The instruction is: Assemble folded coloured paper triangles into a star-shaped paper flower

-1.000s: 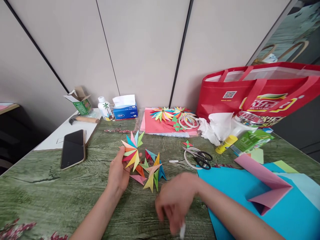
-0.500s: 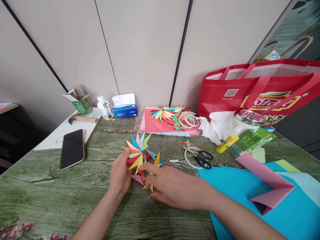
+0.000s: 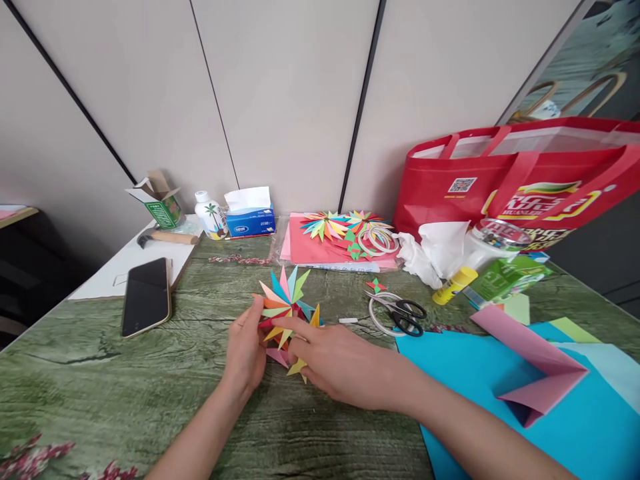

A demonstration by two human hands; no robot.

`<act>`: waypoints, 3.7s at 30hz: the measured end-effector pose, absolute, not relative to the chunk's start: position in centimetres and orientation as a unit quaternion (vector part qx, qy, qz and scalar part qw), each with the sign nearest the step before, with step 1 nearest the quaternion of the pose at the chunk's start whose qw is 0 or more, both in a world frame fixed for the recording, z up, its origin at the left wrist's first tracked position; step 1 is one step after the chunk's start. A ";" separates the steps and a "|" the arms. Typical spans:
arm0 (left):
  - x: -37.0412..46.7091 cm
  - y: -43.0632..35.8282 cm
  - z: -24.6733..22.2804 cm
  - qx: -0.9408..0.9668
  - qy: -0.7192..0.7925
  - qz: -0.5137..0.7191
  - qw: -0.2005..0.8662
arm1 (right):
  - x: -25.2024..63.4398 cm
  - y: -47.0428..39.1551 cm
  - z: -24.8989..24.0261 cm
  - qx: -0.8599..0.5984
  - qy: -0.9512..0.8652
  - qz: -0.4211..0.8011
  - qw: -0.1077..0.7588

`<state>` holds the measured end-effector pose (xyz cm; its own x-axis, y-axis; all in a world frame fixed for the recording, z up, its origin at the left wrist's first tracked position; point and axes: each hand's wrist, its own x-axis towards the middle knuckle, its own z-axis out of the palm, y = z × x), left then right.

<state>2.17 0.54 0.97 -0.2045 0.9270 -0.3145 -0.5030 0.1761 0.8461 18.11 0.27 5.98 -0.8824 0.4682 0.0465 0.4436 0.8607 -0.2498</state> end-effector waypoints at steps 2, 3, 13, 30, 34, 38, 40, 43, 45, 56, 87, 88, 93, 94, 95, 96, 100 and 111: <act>2.2 0.5 1.0 0.214 0.489 0.602 0.594 | 18.1 0.3 5.9 -0.243 -0.962 0.112 0.052; 2.3 0.5 1.0 0.210 0.491 0.603 0.592 | 18.1 0.3 6.0 -0.249 -0.961 0.109 0.054; 2.5 0.2 0.9 0.192 0.507 0.605 0.583 | 18.3 0.5 6.3 -0.272 -0.953 0.117 0.063; 2.4 0.3 0.7 0.209 0.496 0.609 0.583 | 18.7 1.0 6.6 -0.299 -0.938 0.152 0.088; 2.4 0.3 0.8 0.213 0.501 0.606 0.580 | 18.7 1.2 6.7 -0.307 -0.937 0.142 0.087; 2.4 0.3 1.1 0.212 0.505 0.601 0.581 | 18.9 1.3 6.7 -0.317 -0.934 0.141 0.084; 2.5 0.2 1.2 0.211 0.505 0.601 0.582 | 19.0 1.4 6.6 -0.327 -0.931 0.139 0.086; 2.5 0.1 1.3 0.209 0.505 0.603 0.581 | 19.2 1.6 6.5 -0.329 -0.932 0.131 0.082; 2.6 0.1 1.4 0.209 0.505 0.607 0.577 | 19.2 1.6 6.5 -0.330 -0.931 0.131 0.083; 2.2 0.3 1.1 0.198 0.502 0.612 0.578 | 19.6 1.7 7.0 -0.335 -0.917 0.163 0.142; 0.9 1.6 1.3 0.088 0.507 0.663 0.544 | 20.2 4.9 3.2 -0.366 -0.904 0.218 0.050; 0.9 1.6 1.3 0.089 0.508 0.662 0.545 | 20.4 5.1 3.4 -0.365 -0.904 0.215 0.052; 1.1 1.3 1.4 0.118 0.494 0.663 0.550 | 22.9 6.6 4.8 -0.440 -0.880 0.163 0.077; 1.1 1.2 1.3 0.128 0.489 0.663 0.552 | 23.8 7.0 5.1 -0.482 -0.862 0.143 0.061; 1.0 1.2 1.2 0.138 0.486 0.663 0.553 | 24.7 7.5 5.3 -0.520 -0.845 0.115 0.040; 1.0 1.2 1.1 0.143 0.485 0.667 0.547 | 25.7 7.9 5.5 -0.553 -0.828 0.092 0.002; 0.6 1.6 0.3 0.118 0.518 0.694 0.486 | 28.7 9.3 4.9 -0.636 -0.749 0.085 -0.164; 0.5 2.0 0.2 0.096 0.552 0.687 0.464 | 27.1 9.7 3.6 -0.605 -0.759 0.116 -0.212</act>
